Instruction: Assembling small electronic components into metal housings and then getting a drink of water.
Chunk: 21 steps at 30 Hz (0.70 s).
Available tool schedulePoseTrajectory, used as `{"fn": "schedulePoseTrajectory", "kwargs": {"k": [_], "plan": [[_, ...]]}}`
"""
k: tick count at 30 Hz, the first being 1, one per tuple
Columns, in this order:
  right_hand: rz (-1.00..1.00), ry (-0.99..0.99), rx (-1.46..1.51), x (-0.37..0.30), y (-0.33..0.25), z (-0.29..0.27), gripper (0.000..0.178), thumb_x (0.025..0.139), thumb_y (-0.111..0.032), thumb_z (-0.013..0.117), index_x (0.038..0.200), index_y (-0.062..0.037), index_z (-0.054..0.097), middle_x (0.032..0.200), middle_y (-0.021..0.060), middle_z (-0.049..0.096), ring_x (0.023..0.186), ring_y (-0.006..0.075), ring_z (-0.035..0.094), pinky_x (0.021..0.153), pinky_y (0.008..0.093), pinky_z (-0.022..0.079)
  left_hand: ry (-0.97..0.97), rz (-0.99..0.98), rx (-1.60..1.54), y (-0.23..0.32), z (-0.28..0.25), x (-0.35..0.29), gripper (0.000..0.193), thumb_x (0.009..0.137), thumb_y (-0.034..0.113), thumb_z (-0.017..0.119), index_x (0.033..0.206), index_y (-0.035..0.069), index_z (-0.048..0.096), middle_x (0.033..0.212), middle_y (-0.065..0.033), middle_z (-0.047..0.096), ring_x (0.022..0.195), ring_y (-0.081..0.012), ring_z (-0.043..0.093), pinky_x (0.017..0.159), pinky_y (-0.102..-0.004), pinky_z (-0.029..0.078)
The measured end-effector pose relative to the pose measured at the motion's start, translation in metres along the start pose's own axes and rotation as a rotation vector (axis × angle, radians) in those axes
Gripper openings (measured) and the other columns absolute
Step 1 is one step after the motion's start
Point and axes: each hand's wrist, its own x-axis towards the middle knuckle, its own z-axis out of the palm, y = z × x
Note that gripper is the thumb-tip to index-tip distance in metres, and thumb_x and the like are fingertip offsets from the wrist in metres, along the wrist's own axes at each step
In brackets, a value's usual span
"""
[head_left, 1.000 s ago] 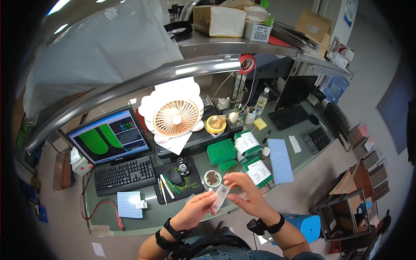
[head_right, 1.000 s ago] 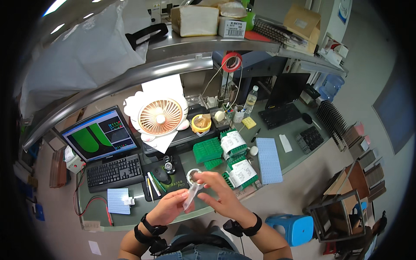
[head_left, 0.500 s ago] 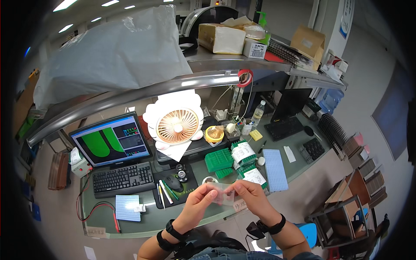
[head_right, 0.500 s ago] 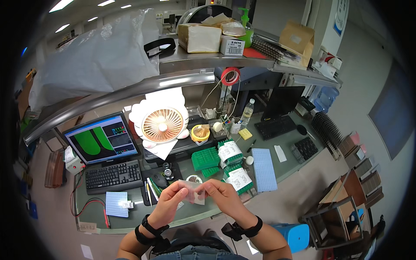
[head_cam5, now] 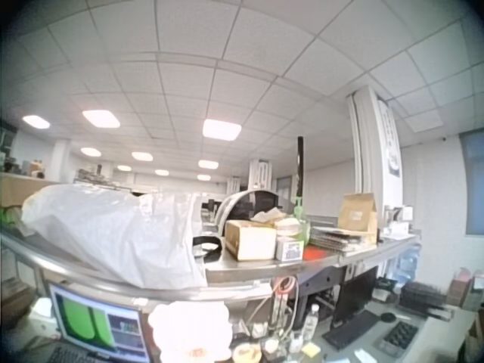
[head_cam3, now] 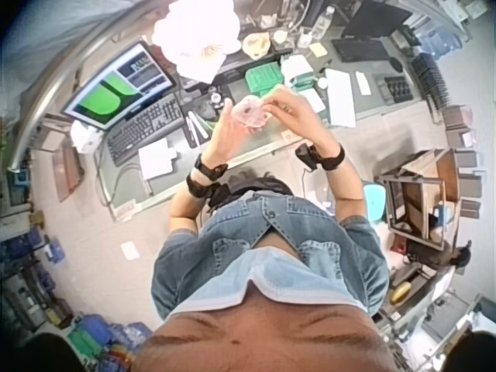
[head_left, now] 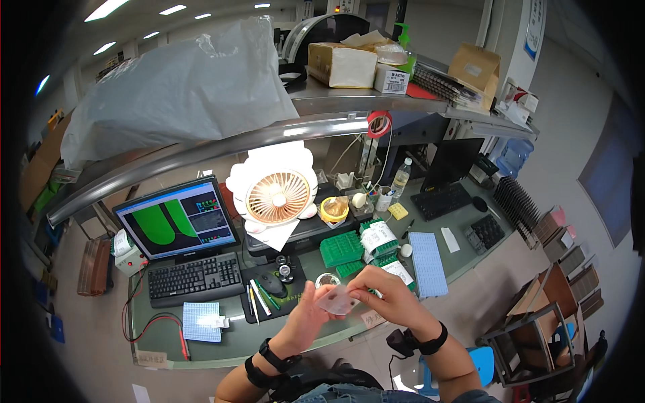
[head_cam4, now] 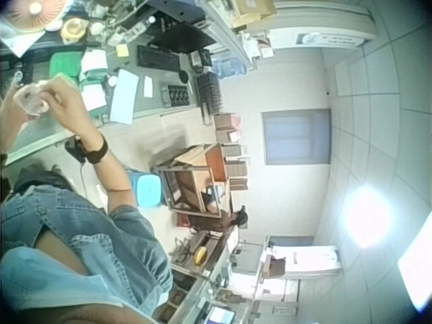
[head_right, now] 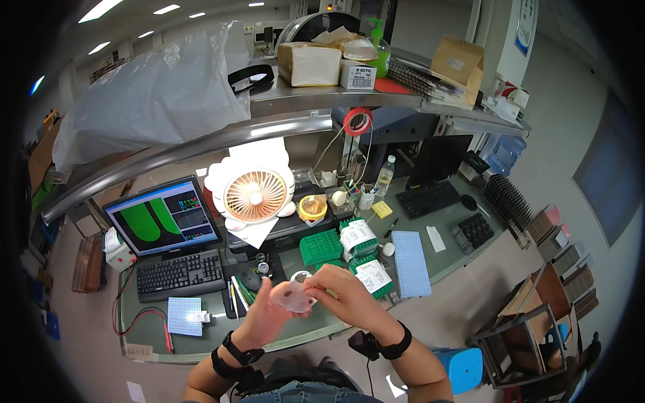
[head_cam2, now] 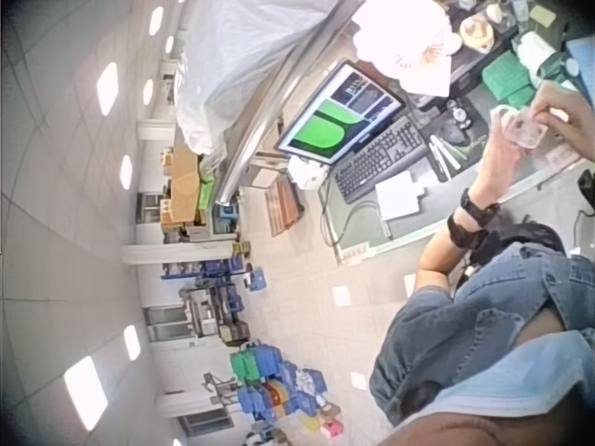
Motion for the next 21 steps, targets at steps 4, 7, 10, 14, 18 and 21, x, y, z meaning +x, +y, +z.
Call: {"fn": "schedulePoseTrajectory", "kwargs": {"k": [4,7,10,14,18,21], "plan": [[0.028,0.037,-0.101,0.005,-0.014,0.002,0.015,0.087,-0.011,0.062,0.100,-0.0042,0.062,0.088,0.0082,0.059,0.080,0.0215,0.058,0.070,0.0306,0.045,0.062,0.241,0.562,-0.003,-0.004,0.002,0.028,0.100,0.023,0.045,0.112,0.001,0.057,0.099,-0.0069,0.063,0.092,-0.0142,0.059,0.083,-0.0294,0.047],[0.137,0.052,-0.012,0.001,-0.016,0.000,0.016,0.089,-0.015,0.062,0.099,-0.0030,0.062,0.087,0.0073,0.060,0.077,0.0178,0.058,0.068,0.0294,0.046,0.126,0.258,0.422,-0.001,0.009,-0.003,0.026,0.099,0.021,0.047,0.108,0.000,0.059,0.095,-0.0062,0.064,0.089,-0.0138,0.060,0.082,-0.0282,0.046],[0.189,0.011,0.057,-0.005,-0.007,-0.002,0.018,0.091,-0.019,0.062,0.097,-0.0016,0.062,0.083,0.0064,0.062,0.073,0.0144,0.057,0.067,0.0279,0.046,0.121,0.256,0.429,-0.001,0.009,-0.004,0.024,0.098,0.019,0.049,0.109,-0.001,0.058,0.094,-0.0056,0.064,0.090,-0.0140,0.060,0.082,-0.0280,0.046],[0.245,-0.013,0.135,-0.004,-0.012,-0.004,0.020,0.091,-0.020,0.062,0.094,-0.0005,0.063,0.079,0.0058,0.063,0.069,0.0132,0.056,0.065,0.0260,0.045,0.097,0.231,0.583,0.003,0.010,-0.002,0.022,0.098,0.018,0.050,0.108,0.000,0.059,0.095,-0.0057,0.062,0.090,-0.0157,0.060,0.082,-0.0287,0.046],[0.347,-0.087,0.334,-0.002,-0.008,-0.007,0.013,0.089,-0.013,0.064,0.089,-0.0002,0.063,0.080,0.0017,0.062,0.075,0.0085,0.055,0.069,0.0243,0.045,0.011,0.218,0.519,-0.007,0.002,0.004,0.022,0.099,0.020,0.048,0.106,0.001,0.056,0.098,-0.0068,0.059,0.091,-0.0161,0.059,0.081,-0.0295,0.046],[0.107,0.067,-0.066,0.002,-0.010,-0.003,0.011,0.089,-0.012,0.064,0.089,-0.0014,0.063,0.080,0.0008,0.062,0.076,0.0083,0.055,0.070,0.0240,0.044,0.042,0.216,0.342,-0.011,0.005,0.008,0.021,0.100,0.021,0.046,0.103,0.002,0.053,0.097,-0.0062,0.058,0.089,-0.0151,0.058,0.081,-0.0295,0.046]]}}
